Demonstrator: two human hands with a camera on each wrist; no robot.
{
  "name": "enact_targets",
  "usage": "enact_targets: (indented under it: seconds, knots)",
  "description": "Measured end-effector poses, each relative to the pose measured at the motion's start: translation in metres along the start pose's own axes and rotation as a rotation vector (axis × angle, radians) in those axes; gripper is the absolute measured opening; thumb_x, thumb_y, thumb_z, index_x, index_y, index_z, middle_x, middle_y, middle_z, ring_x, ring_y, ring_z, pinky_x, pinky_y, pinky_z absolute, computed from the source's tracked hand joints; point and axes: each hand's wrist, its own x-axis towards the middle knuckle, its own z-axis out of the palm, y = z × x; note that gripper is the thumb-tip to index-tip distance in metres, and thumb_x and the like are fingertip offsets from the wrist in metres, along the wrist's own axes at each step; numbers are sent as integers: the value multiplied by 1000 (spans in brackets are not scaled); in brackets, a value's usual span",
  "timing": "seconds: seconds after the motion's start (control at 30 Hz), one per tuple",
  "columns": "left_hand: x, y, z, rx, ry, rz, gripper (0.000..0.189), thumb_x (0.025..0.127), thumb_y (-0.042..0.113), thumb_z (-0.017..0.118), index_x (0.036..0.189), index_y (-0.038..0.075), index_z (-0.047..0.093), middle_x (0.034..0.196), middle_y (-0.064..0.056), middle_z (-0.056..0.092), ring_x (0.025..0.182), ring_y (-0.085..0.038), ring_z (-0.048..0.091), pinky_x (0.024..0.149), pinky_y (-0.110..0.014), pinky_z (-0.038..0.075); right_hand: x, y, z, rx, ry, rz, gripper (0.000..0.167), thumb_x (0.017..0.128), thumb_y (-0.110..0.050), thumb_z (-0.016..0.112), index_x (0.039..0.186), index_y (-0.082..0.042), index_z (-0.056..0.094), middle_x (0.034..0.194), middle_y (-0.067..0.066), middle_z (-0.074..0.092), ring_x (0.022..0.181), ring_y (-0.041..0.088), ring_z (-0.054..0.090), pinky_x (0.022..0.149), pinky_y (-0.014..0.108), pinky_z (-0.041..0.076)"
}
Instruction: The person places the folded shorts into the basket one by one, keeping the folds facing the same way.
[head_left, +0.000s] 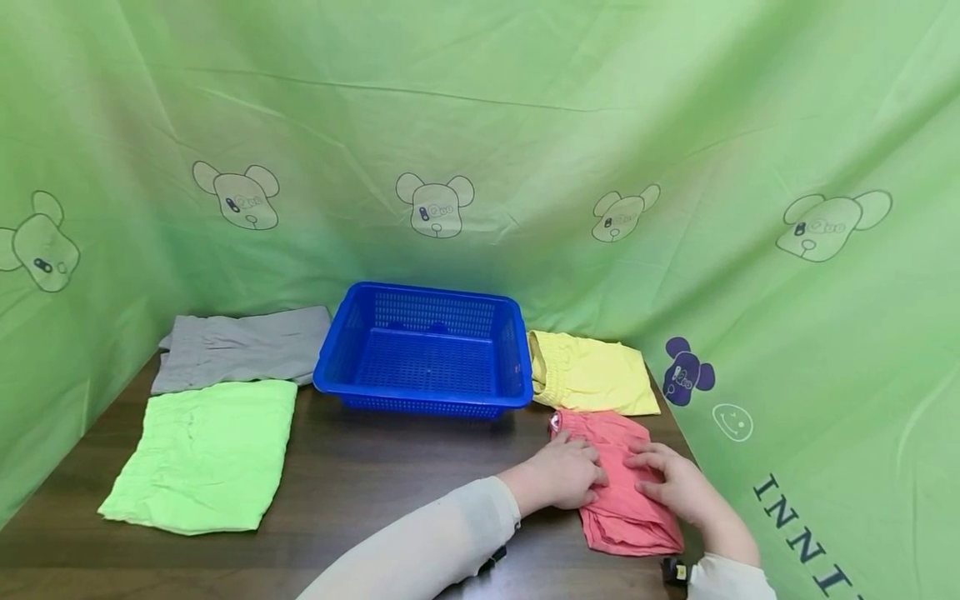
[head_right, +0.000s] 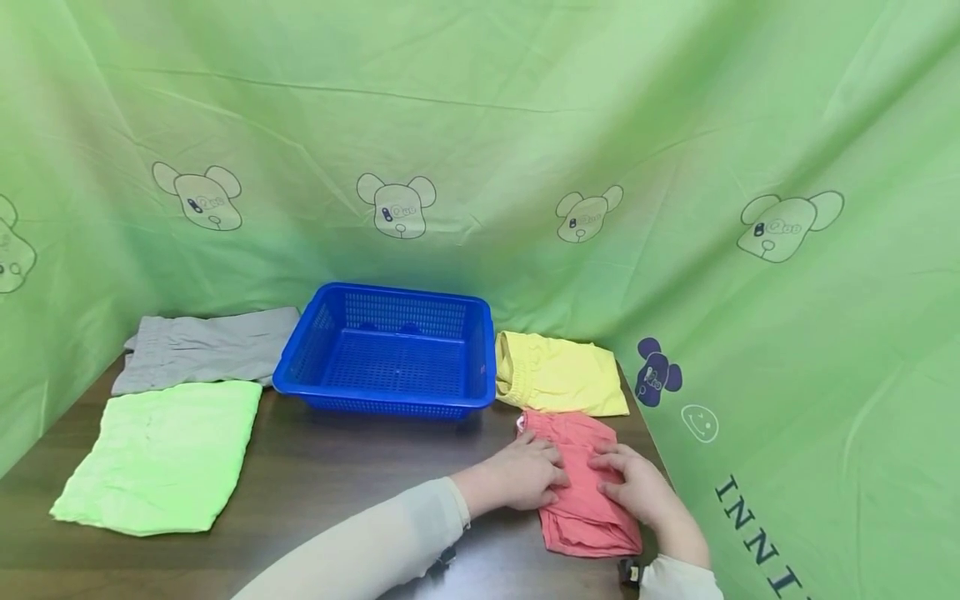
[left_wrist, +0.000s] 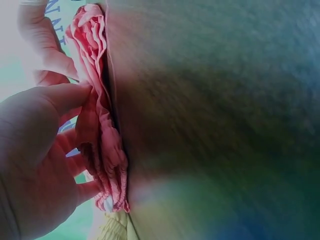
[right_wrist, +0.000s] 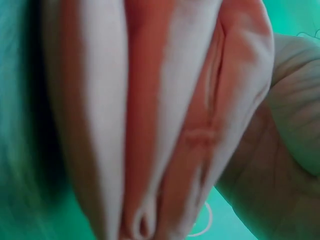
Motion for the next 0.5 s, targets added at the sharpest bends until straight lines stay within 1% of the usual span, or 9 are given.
enact_targets:
  seconds: [0.1, 0.23, 0.4, 0.5]
  knots:
    - [-2, 0, -1, -5, -14, -18, 27, 97, 50, 65, 124, 49, 68, 133, 20, 58, 137, -11, 45, 119, -43, 33, 3, -1, 3, -16, -16, -10, 28, 81, -3, 81, 106, -14, 77, 131, 12, 65, 124, 42, 59, 102, 54, 48]
    - [-5, -2, -3, -12, -28, -36, 26, 97, 49, 66, 123, 49, 69, 132, 20, 59, 134, -10, 47, 117, -42, 34, 6, -5, 5, -35, -19, -42, 26, 81, -4, 82, 103, -15, 77, 127, 9, 65, 122, 40, 60, 101, 56, 48]
    - [-10, -3, -6, -9, -46, -38, 25, 96, 49, 66, 121, 51, 69, 132, 20, 59, 133, -9, 48, 116, -41, 35, 7, -8, 7, -80, -12, -94, 27, 78, -4, 84, 100, -17, 77, 123, 6, 65, 118, 36, 61, 100, 52, 49]
    - [-14, -3, -7, -6, -58, -41, 26, 96, 49, 67, 121, 51, 69, 131, 20, 59, 130, -8, 49, 115, -41, 35, 8, -11, 8, -99, -25, -121, 27, 78, -4, 84, 100, -17, 77, 121, 5, 65, 115, 35, 61, 99, 51, 50]
